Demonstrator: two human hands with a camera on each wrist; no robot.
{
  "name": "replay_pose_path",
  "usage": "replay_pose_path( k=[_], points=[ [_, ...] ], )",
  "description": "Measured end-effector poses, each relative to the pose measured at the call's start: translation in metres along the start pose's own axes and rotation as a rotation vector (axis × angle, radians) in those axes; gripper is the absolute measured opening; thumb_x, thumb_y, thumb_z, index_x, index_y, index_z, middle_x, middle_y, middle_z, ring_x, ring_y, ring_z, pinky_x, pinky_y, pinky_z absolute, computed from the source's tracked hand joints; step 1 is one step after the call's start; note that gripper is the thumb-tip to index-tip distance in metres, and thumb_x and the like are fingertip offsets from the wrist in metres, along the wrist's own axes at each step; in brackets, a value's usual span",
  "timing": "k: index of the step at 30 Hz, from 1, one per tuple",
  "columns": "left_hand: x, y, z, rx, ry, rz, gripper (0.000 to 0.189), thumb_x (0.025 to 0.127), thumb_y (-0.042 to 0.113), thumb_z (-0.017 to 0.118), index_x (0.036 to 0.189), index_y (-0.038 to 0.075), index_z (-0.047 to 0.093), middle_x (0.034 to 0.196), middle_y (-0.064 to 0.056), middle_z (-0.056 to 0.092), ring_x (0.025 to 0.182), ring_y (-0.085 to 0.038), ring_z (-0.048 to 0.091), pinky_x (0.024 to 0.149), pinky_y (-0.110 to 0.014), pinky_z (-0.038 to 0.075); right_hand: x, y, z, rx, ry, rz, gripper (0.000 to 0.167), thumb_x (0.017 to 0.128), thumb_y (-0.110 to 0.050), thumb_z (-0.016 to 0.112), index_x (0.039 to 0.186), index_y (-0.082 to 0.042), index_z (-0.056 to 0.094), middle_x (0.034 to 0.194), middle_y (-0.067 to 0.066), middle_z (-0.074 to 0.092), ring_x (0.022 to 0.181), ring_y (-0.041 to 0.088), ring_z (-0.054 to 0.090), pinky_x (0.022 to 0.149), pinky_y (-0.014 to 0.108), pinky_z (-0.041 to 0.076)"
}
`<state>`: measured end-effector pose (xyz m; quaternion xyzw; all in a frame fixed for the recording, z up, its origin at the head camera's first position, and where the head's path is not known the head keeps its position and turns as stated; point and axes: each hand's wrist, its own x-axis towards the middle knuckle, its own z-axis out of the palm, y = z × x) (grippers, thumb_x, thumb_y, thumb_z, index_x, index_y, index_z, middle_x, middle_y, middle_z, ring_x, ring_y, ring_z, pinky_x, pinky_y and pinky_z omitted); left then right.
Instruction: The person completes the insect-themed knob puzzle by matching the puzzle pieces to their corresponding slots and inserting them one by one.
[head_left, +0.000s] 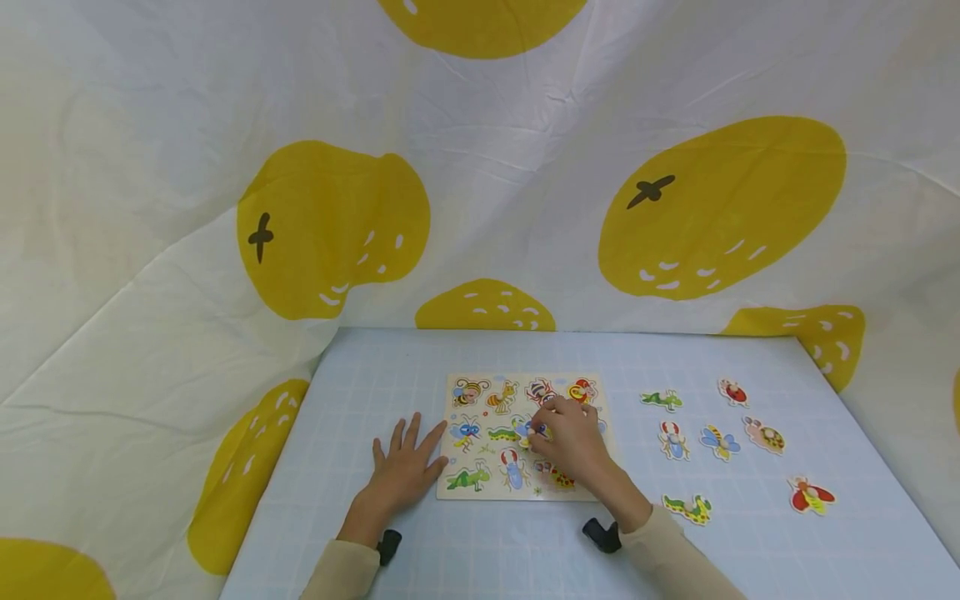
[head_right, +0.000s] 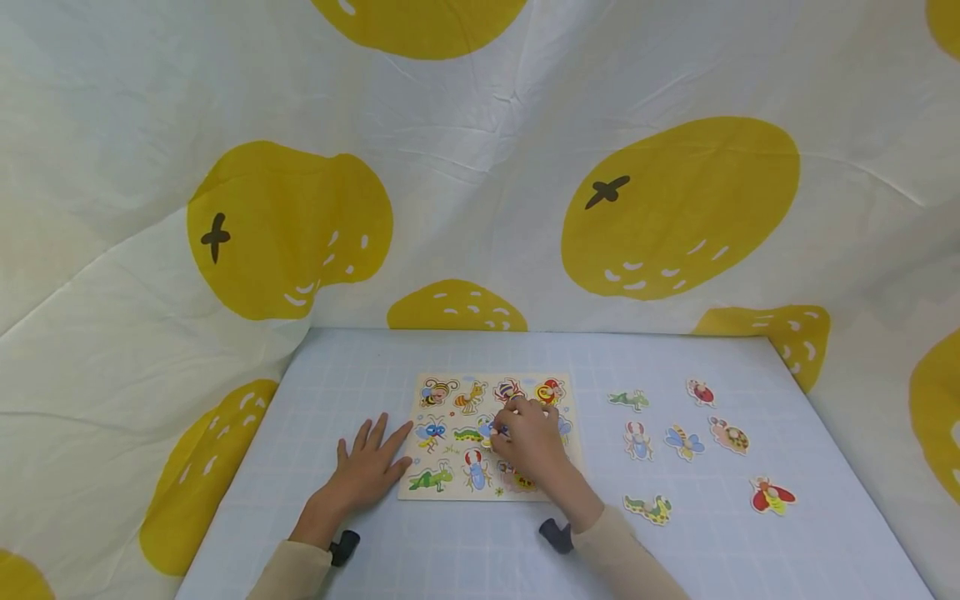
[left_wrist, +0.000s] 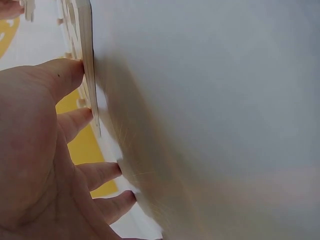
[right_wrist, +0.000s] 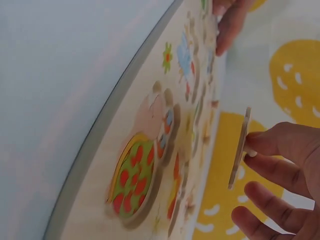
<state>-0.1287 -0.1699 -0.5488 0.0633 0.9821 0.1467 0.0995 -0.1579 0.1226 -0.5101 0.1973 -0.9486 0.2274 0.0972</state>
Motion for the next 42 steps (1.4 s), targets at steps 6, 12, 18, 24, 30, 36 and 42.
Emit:
replay_pose_path(
  k=[6,12,18,24,30,36,42],
  points=[
    [0.0,0.0,-0.001,0.011,0.0,0.001,0.063,0.1,0.047,0.056,0.157,0.028,0.035,0.164,-0.019,0.016,0.149,-0.046,0.006,0.107,-0.078,0.004,0.014,-0.013,0.006,0.033,0.012,-0.052,0.01,0.08,-0.02,0.08,0.078,-0.021,0.071,0.1,-0.002,0.062,0.098,0.024,0.059,0.095,0.065,0.033],
    [0.0,-0.001,0.001,0.019,-0.01,0.003,0.063,0.101,0.048,0.056,0.157,0.029,0.034,0.165,-0.018,0.015,0.149,-0.045,0.005,0.107,-0.077,0.003,0.027,-0.026,0.013,0.04,-0.01,-0.086,0.006,0.083,-0.022,0.077,0.08,-0.022,0.072,0.102,-0.001,0.063,0.101,0.024,0.059,0.096,0.065,0.034],
    [0.001,-0.001,0.001,0.021,-0.006,0.007,0.064,0.1,0.048,0.056,0.157,0.029,0.035,0.164,-0.019,0.016,0.149,-0.046,0.006,0.107,-0.078,0.004,0.038,-0.035,0.022,0.034,-0.04,-0.13,0.004,0.084,-0.023,0.076,0.083,-0.022,0.073,0.103,0.0,0.063,0.097,0.025,0.059,0.093,0.062,0.036],
    [0.001,-0.002,0.001,0.019,-0.018,0.006,0.064,0.101,0.049,0.055,0.158,0.03,0.033,0.165,-0.018,0.015,0.149,-0.046,0.005,0.107,-0.078,0.003,0.047,-0.045,0.032,0.039,-0.096,-0.121,0.007,0.085,-0.025,0.078,0.082,-0.022,0.073,0.103,0.0,0.063,0.099,0.025,0.058,0.095,0.066,0.035],
    [0.001,-0.001,-0.001,0.011,-0.023,0.008,0.063,0.101,0.047,0.055,0.157,0.029,0.034,0.164,-0.019,0.015,0.149,-0.046,0.006,0.107,-0.078,0.003,0.054,-0.053,0.042,0.02,-0.178,-0.101,0.005,0.087,-0.026,0.078,0.086,-0.022,0.075,0.102,-0.002,0.061,0.098,0.024,0.056,0.096,0.064,0.035],
    [0.0,0.001,-0.002,0.023,-0.013,0.011,0.062,0.101,0.048,0.054,0.157,0.029,0.034,0.164,-0.019,0.016,0.149,-0.047,0.008,0.106,-0.078,0.005,0.061,-0.059,0.052,-0.011,-0.243,-0.086,0.006,0.088,-0.028,0.076,0.09,-0.022,0.076,0.104,-0.003,0.061,0.097,0.021,0.055,0.098,0.061,0.035],
    [0.0,0.0,-0.001,0.027,-0.015,0.011,0.062,0.101,0.048,0.054,0.157,0.029,0.035,0.164,-0.019,0.016,0.148,-0.047,0.008,0.106,-0.078,0.005,0.064,-0.062,0.059,-0.037,-0.292,-0.068,0.007,0.088,-0.028,0.076,0.091,-0.022,0.076,0.105,-0.003,0.061,0.098,0.021,0.054,0.1,0.06,0.034]
  ],
)
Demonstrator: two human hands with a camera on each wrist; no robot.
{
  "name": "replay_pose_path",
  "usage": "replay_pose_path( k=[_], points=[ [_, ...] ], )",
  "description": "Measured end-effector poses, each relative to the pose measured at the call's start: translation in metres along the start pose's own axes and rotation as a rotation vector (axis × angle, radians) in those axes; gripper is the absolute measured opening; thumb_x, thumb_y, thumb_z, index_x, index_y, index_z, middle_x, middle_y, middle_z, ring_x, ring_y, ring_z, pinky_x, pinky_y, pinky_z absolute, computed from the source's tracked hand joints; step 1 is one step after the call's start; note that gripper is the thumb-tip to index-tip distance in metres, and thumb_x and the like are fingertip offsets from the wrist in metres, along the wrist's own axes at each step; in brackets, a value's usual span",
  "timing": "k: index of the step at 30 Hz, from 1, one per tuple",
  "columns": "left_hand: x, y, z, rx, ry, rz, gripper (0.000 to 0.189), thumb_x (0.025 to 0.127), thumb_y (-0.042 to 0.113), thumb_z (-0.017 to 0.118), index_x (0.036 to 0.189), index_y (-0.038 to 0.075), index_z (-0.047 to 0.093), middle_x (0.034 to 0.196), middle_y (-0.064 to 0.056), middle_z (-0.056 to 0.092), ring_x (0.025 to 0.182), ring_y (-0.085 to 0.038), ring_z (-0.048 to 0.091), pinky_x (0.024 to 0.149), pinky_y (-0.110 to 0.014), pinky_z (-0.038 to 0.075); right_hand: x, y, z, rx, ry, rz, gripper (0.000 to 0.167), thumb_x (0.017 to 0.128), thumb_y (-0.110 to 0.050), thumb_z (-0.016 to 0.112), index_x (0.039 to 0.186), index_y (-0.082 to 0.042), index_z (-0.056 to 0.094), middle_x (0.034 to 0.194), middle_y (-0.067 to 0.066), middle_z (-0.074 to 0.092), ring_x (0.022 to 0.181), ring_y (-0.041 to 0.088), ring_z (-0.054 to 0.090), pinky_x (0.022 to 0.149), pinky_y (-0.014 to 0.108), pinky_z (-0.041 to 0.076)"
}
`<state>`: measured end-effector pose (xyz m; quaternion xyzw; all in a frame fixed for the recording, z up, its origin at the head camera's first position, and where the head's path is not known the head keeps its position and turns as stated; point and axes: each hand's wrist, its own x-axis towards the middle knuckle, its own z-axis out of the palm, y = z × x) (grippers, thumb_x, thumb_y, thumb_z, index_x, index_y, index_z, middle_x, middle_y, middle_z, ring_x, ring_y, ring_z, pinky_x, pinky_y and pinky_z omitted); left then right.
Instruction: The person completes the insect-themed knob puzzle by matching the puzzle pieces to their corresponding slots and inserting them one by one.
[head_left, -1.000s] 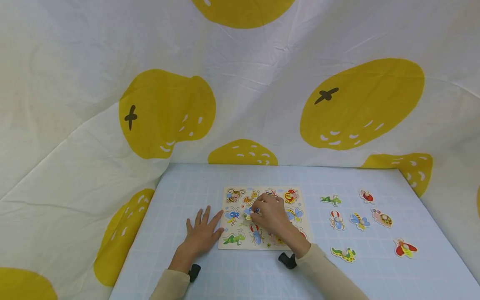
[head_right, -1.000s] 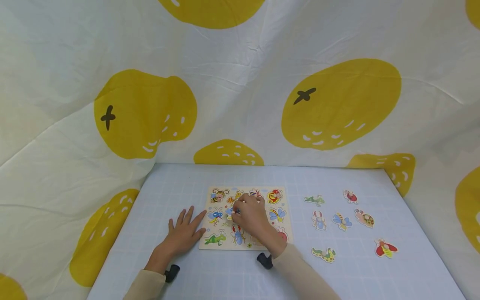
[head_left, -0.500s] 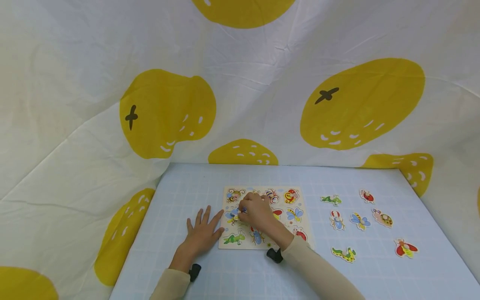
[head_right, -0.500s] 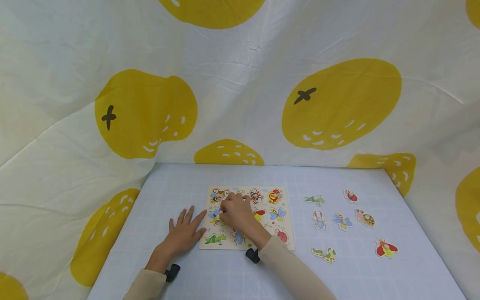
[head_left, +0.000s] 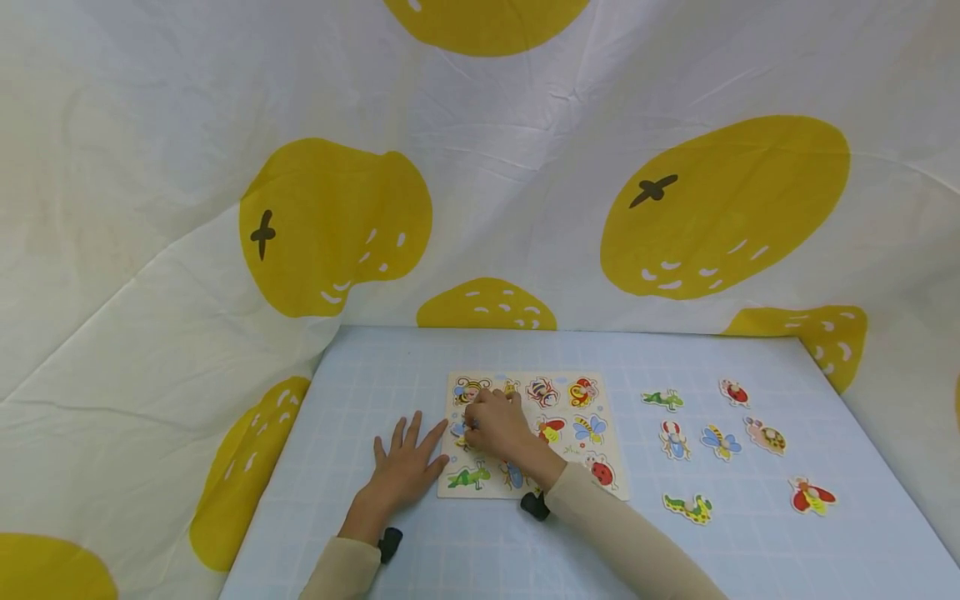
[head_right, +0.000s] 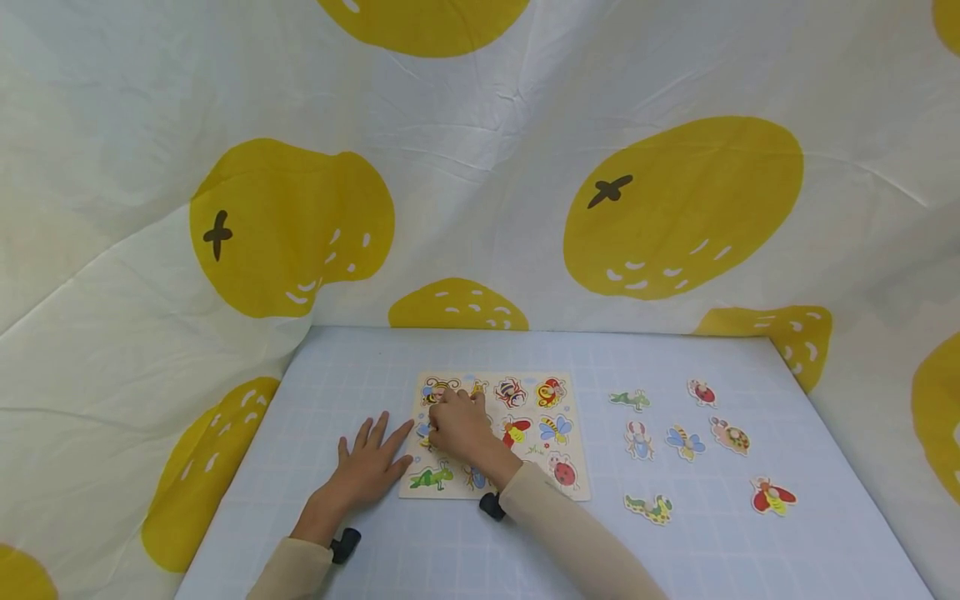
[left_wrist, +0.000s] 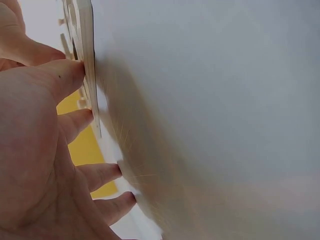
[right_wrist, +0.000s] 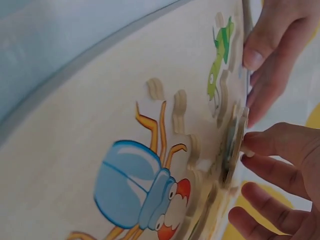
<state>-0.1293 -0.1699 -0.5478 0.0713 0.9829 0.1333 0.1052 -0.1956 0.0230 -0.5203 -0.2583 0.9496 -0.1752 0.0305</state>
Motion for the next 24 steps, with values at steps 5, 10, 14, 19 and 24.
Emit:
replay_pose_path(
  k=[5,10,14,19,24],
  points=[
    [0.0,0.0,0.0,-0.001,-0.003,0.0,0.062,0.101,0.048,0.054,0.157,0.029,0.035,0.164,-0.019,0.016,0.149,-0.047,0.007,0.106,-0.078,0.004,0.0027,0.0004,0.0038,-0.032,0.002,-0.01,0.006,0.088,-0.028,0.076,0.089,-0.022,0.075,0.102,-0.003,0.06,0.094,0.02,0.053,0.098,0.059,0.035],
    [0.0011,-0.0006,0.0006,-0.009,-0.002,0.0,0.062,0.101,0.047,0.054,0.157,0.029,0.034,0.164,-0.019,0.015,0.149,-0.047,0.006,0.106,-0.078,0.004,0.0041,-0.002,0.0049,-0.041,0.012,-0.017,0.008,0.085,-0.025,0.077,0.08,-0.022,0.072,0.097,-0.004,0.058,0.091,0.02,0.052,0.099,0.059,0.034],
    [0.0011,-0.001,0.0013,0.003,0.003,0.004,0.062,0.101,0.048,0.054,0.157,0.029,0.034,0.164,-0.019,0.016,0.148,-0.047,0.008,0.106,-0.078,0.006,0.0043,-0.0051,0.0052,-0.045,0.008,-0.017,0.013,0.082,-0.024,0.077,0.073,-0.024,0.068,0.096,-0.003,0.057,0.091,0.02,0.052,0.099,0.06,0.034],
    [0.0005,-0.0007,0.0011,0.002,0.014,0.01,0.062,0.101,0.048,0.055,0.157,0.029,0.035,0.164,-0.019,0.017,0.148,-0.047,0.008,0.106,-0.079,0.007,0.0048,-0.0072,0.0067,-0.067,0.001,-0.015,0.016,0.083,-0.024,0.077,0.071,-0.024,0.066,0.095,-0.003,0.057,0.089,0.02,0.051,0.099,0.06,0.034],
    [0.0001,0.0001,-0.0001,-0.007,0.011,0.005,0.062,0.101,0.047,0.055,0.157,0.029,0.035,0.164,-0.019,0.017,0.148,-0.047,0.008,0.106,-0.078,0.006,0.0049,-0.0081,0.0073,-0.061,-0.001,-0.008,0.018,0.083,-0.025,0.078,0.071,-0.024,0.066,0.092,-0.004,0.055,0.088,0.02,0.05,0.097,0.058,0.035]
  ],
)
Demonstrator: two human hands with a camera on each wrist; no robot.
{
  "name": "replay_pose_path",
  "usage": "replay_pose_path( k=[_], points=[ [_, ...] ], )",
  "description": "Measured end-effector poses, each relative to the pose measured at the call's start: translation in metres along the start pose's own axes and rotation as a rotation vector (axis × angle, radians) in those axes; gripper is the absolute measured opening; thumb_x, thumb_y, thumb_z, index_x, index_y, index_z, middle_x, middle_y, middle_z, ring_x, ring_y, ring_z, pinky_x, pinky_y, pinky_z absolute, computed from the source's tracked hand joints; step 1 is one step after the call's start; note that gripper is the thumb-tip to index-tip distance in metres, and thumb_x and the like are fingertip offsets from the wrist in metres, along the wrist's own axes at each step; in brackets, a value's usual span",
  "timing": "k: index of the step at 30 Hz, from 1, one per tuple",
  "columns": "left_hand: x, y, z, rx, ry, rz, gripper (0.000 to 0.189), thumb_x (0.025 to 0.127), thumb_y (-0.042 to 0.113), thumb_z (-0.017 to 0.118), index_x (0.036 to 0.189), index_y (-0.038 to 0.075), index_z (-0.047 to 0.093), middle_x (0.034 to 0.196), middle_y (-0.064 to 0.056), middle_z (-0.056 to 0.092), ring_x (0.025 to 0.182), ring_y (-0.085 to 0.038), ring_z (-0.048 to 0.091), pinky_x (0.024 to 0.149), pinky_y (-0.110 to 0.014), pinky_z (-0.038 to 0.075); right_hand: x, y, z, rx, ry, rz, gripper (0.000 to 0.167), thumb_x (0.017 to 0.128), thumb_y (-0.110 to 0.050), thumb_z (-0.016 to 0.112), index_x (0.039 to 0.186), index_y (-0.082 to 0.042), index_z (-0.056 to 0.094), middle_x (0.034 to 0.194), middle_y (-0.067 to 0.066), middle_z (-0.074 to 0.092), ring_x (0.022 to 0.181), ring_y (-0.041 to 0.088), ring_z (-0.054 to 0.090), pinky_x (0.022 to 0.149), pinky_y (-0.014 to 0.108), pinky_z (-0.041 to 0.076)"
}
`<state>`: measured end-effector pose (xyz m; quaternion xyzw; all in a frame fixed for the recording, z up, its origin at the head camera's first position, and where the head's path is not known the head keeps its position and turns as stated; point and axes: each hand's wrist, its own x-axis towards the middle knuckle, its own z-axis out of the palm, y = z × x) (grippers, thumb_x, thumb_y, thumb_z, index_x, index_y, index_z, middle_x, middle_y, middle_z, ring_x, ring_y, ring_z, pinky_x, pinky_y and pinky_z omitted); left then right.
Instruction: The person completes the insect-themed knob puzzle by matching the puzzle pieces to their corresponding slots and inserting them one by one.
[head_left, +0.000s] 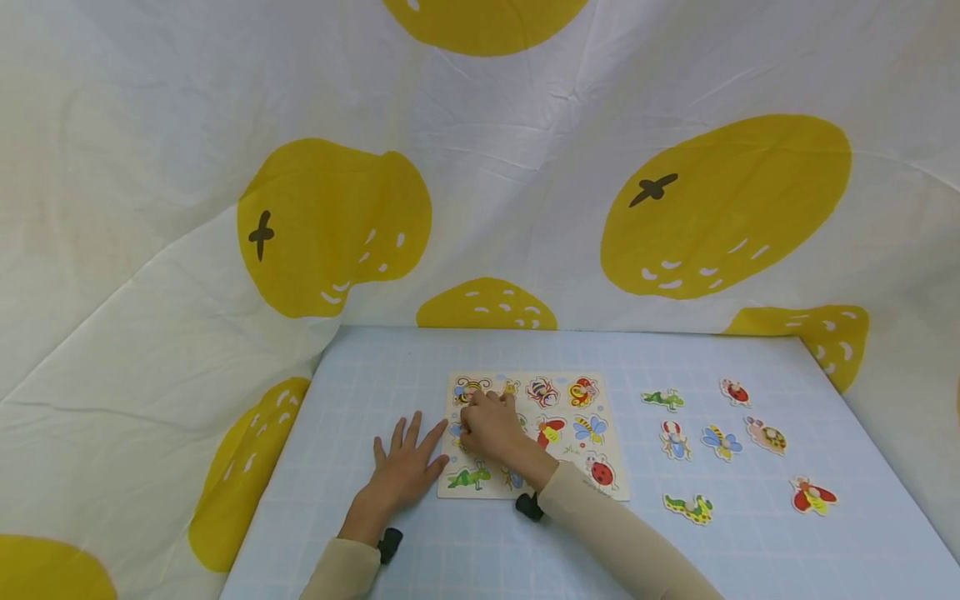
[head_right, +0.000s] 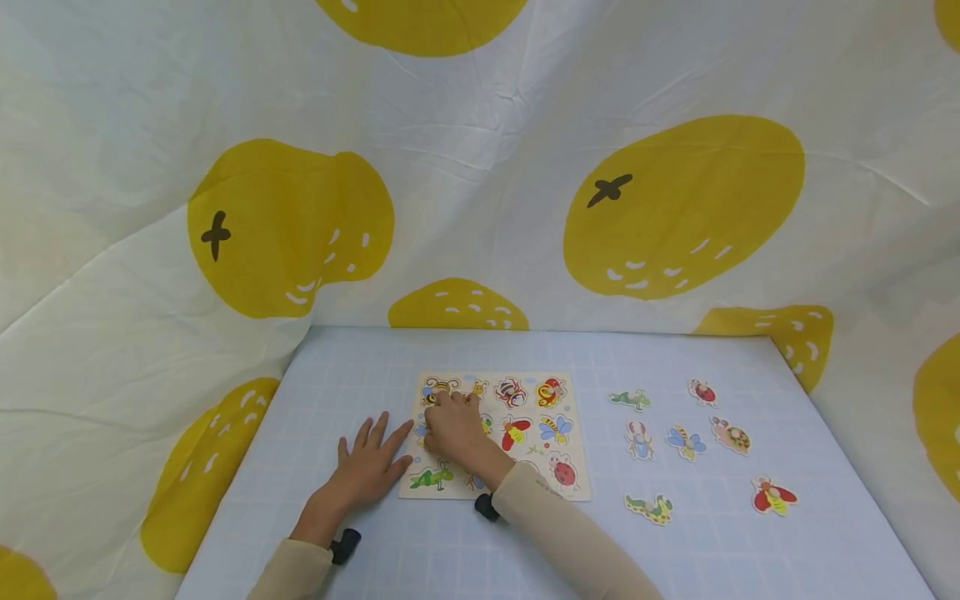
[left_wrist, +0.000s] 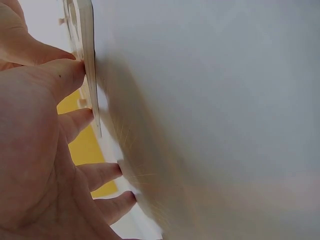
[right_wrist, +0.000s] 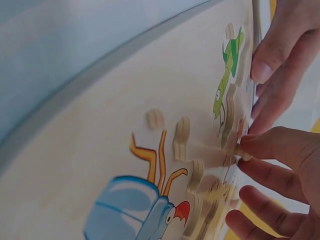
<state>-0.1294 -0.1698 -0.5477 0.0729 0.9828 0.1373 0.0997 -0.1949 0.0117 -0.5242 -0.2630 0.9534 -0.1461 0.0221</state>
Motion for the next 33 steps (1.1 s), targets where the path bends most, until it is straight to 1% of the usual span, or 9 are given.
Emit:
replay_pose_path(
  k=[5,8,12,18,22,27,33],
  points=[
    [0.0,0.001,-0.001,-0.004,-0.004,-0.004,0.062,0.101,0.047,0.055,0.157,0.029,0.035,0.164,-0.019,0.017,0.149,-0.046,0.007,0.106,-0.078,0.005,-0.001,0.0,-0.002,0.014,-0.005,0.007,0.015,0.085,-0.026,0.078,0.074,-0.023,0.069,0.092,-0.005,0.055,0.087,0.019,0.049,0.097,0.057,0.035],
    [0.0,0.001,-0.001,-0.011,-0.001,-0.001,0.061,0.101,0.047,0.055,0.156,0.029,0.036,0.164,-0.02,0.017,0.148,-0.047,0.008,0.106,-0.078,0.005,-0.004,0.002,-0.005,0.044,0.0,0.014,0.008,0.087,-0.027,0.078,0.084,-0.02,0.074,0.096,-0.003,0.058,0.09,0.02,0.051,0.097,0.057,0.035],
    [-0.001,0.001,-0.001,-0.015,-0.002,-0.002,0.061,0.101,0.047,0.055,0.156,0.028,0.037,0.164,-0.02,0.017,0.148,-0.047,0.008,0.106,-0.078,0.005,-0.008,0.004,-0.012,0.054,0.031,0.022,0.013,0.087,-0.031,0.079,0.094,-0.02,0.076,0.102,-0.002,0.062,0.097,0.023,0.057,0.096,0.058,0.037],
    [-0.001,0.001,0.0,-0.004,-0.012,-0.014,0.062,0.101,0.046,0.056,0.156,0.028,0.036,0.164,-0.02,0.017,0.148,-0.047,0.007,0.106,-0.078,0.004,-0.016,0.009,-0.026,0.071,0.116,0.011,0.012,0.088,-0.03,0.077,0.094,-0.02,0.076,0.104,0.001,0.065,0.099,0.025,0.06,0.095,0.061,0.038],
    [-0.001,0.001,0.001,-0.008,-0.011,-0.014,0.062,0.101,0.046,0.056,0.156,0.027,0.036,0.164,-0.02,0.016,0.149,-0.047,0.007,0.106,-0.078,0.003,-0.023,0.015,-0.034,0.114,0.18,-0.009,0.013,0.088,-0.028,0.077,0.096,-0.018,0.076,0.103,0.001,0.066,0.097,0.024,0.062,0.092,0.06,0.04],
    [-0.001,0.001,0.0,-0.013,-0.015,-0.017,0.062,0.101,0.046,0.056,0.157,0.028,0.036,0.164,-0.019,0.015,0.149,-0.046,0.006,0.107,-0.078,0.002,-0.034,0.021,-0.051,0.18,0.249,-0.03,0.014,0.087,-0.025,0.08,0.096,-0.015,0.076,0.099,0.002,0.065,0.093,0.025,0.061,0.088,0.059,0.041],
    [-0.001,0.002,-0.001,-0.008,-0.01,-0.016,0.062,0.101,0.047,0.055,0.157,0.028,0.036,0.164,-0.02,0.016,0.149,-0.046,0.006,0.106,-0.078,0.004,-0.046,0.028,-0.067,0.21,0.288,-0.01,0.012,0.088,-0.024,0.079,0.096,-0.016,0.076,0.1,0.0,0.067,0.096,0.023,0.061,0.093,0.058,0.038]
  ],
)
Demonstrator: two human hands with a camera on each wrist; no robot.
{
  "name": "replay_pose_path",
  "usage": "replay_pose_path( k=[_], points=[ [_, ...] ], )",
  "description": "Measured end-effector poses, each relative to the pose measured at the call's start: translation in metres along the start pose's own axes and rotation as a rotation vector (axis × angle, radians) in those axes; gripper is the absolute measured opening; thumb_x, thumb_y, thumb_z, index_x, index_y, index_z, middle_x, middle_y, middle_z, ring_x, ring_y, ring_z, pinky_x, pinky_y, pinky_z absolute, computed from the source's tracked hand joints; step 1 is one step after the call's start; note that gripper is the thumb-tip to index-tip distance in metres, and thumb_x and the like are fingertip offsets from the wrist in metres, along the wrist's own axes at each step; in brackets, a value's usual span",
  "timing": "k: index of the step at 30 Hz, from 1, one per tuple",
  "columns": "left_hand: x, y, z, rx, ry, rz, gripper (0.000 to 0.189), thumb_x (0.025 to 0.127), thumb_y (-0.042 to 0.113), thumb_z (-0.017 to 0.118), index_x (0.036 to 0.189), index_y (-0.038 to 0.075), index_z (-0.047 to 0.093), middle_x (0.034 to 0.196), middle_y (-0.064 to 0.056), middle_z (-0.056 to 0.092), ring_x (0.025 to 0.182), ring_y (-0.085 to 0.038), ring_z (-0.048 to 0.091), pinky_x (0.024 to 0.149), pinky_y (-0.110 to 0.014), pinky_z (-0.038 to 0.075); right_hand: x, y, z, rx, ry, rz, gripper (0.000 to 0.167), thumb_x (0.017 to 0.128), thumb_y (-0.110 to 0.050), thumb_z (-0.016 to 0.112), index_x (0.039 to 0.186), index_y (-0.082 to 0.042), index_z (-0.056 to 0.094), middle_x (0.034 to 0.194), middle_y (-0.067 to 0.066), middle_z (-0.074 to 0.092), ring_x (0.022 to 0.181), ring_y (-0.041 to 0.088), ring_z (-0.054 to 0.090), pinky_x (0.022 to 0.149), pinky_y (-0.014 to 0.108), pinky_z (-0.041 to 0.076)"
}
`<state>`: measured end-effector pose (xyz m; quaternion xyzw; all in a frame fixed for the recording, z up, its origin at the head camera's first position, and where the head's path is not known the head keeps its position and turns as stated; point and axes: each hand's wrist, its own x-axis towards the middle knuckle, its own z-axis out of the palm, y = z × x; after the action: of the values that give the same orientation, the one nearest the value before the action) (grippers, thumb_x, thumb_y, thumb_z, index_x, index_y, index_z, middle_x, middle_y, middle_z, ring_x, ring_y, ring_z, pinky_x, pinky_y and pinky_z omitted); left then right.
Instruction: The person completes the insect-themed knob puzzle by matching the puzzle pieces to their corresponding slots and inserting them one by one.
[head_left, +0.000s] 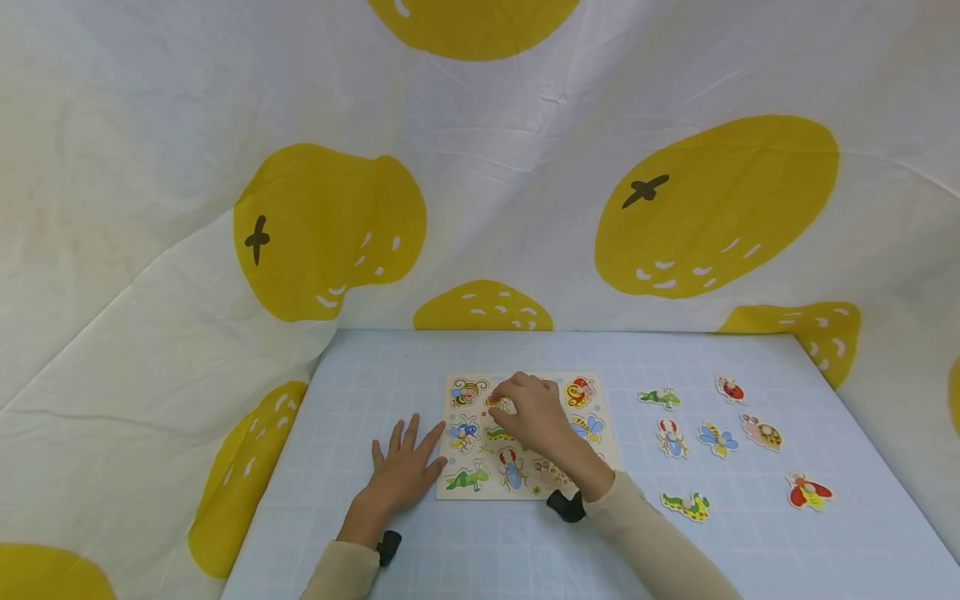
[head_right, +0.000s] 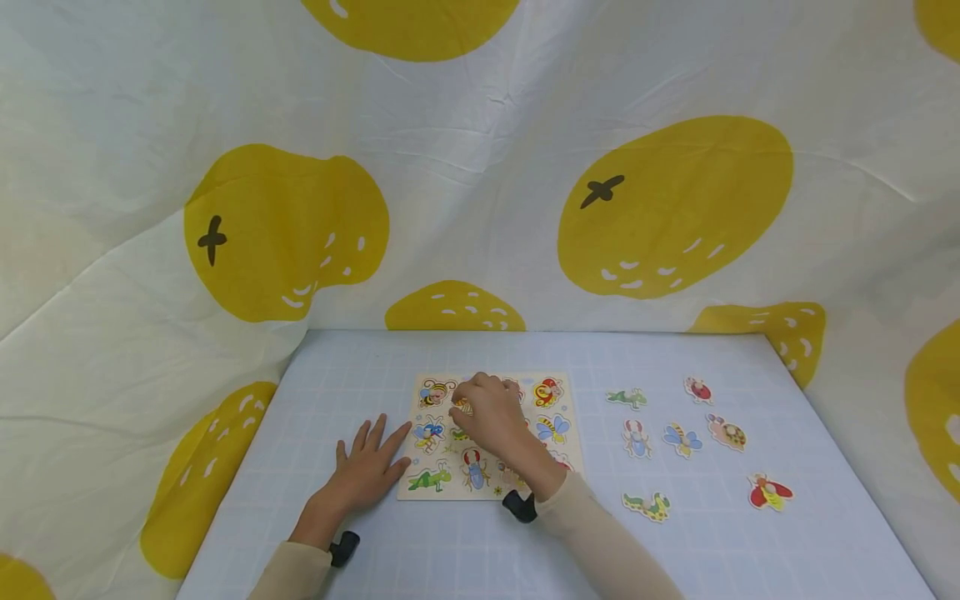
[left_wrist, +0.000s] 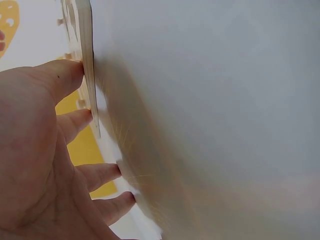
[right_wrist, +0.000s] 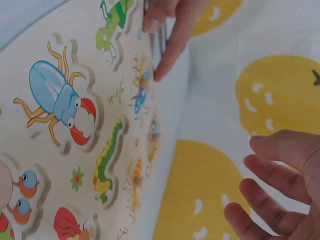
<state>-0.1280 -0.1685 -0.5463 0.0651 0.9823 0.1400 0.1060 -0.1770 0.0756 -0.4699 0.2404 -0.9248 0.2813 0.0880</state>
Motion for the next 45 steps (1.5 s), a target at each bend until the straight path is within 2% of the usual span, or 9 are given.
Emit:
replay_pose_path(
  k=[7,21,24,27,31,34,39,45],
  points=[
    [-0.001,0.0,0.0,0.0,0.013,0.01,0.061,0.101,0.047,0.055,0.156,0.027,0.037,0.164,-0.02,0.018,0.149,-0.047,0.007,0.106,-0.078,0.005,-0.01,0.009,-0.012,-0.022,0.053,0.0,0.012,0.086,-0.022,0.081,0.095,-0.016,0.076,0.099,-0.001,0.067,0.095,0.023,0.062,0.09,0.056,0.041],
    [0.0,0.002,-0.001,-0.009,-0.002,-0.003,0.062,0.101,0.046,0.054,0.157,0.027,0.036,0.164,-0.02,0.016,0.149,-0.046,0.006,0.107,-0.078,0.003,-0.037,0.04,-0.041,-0.017,0.106,0.063,0.013,0.085,-0.019,0.082,0.096,-0.015,0.076,0.099,-0.001,0.067,0.098,0.022,0.063,0.091,0.059,0.036],
    [0.0,0.002,-0.001,-0.015,-0.003,-0.004,0.062,0.101,0.047,0.054,0.157,0.027,0.035,0.164,-0.019,0.015,0.149,-0.046,0.005,0.107,-0.077,0.002,-0.045,0.049,-0.047,-0.019,0.125,0.045,0.013,0.084,-0.018,0.082,0.095,-0.014,0.076,0.097,-0.001,0.067,0.095,0.022,0.062,0.09,0.059,0.038],
    [0.0,0.002,0.0,-0.018,-0.006,-0.006,0.062,0.101,0.047,0.054,0.157,0.027,0.035,0.165,-0.019,0.014,0.149,-0.045,0.004,0.107,-0.077,0.001,-0.054,0.063,-0.053,-0.009,0.141,-0.008,0.013,0.083,-0.016,0.083,0.094,-0.014,0.075,0.097,-0.002,0.066,0.092,0.021,0.062,0.085,0.054,0.043],
    [0.001,0.002,0.002,-0.012,-0.007,-0.013,0.063,0.101,0.048,0.054,0.158,0.028,0.034,0.165,-0.018,0.014,0.149,-0.045,0.004,0.108,-0.076,0.001,-0.069,0.083,-0.065,0.079,0.106,-0.042,0.015,0.083,-0.011,0.082,0.096,-0.014,0.075,0.099,-0.004,0.066,0.095,0.019,0.062,0.08,0.046,0.052],
    [0.001,0.001,0.002,-0.01,-0.003,-0.012,0.062,0.101,0.047,0.054,0.157,0.028,0.035,0.165,-0.019,0.014,0.149,-0.045,0.004,0.107,-0.077,0.001,-0.083,0.097,-0.075,0.137,0.046,0.003,0.017,0.084,-0.011,0.082,0.099,-0.017,0.075,0.104,-0.007,0.064,0.101,0.016,0.06,0.082,0.044,0.054],
    [0.0,0.001,0.002,-0.007,0.004,-0.007,0.062,0.101,0.046,0.055,0.157,0.027,0.036,0.164,-0.019,0.015,0.149,-0.046,0.006,0.107,-0.077,0.002,-0.108,0.119,-0.086,0.124,-0.003,0.099,0.017,0.085,-0.013,0.081,0.1,-0.021,0.076,0.107,-0.01,0.063,0.104,0.015,0.057,0.087,0.044,0.054],
    [-0.001,0.0,0.002,-0.008,0.011,0.0,0.062,0.101,0.045,0.055,0.157,0.026,0.036,0.164,-0.02,0.016,0.149,-0.047,0.006,0.106,-0.078,0.002,-0.136,0.136,-0.094,0.104,-0.004,0.142,0.014,0.085,-0.016,0.082,0.097,-0.021,0.077,0.108,-0.007,0.064,0.104,0.019,0.057,0.086,0.04,0.052]
  ],
)
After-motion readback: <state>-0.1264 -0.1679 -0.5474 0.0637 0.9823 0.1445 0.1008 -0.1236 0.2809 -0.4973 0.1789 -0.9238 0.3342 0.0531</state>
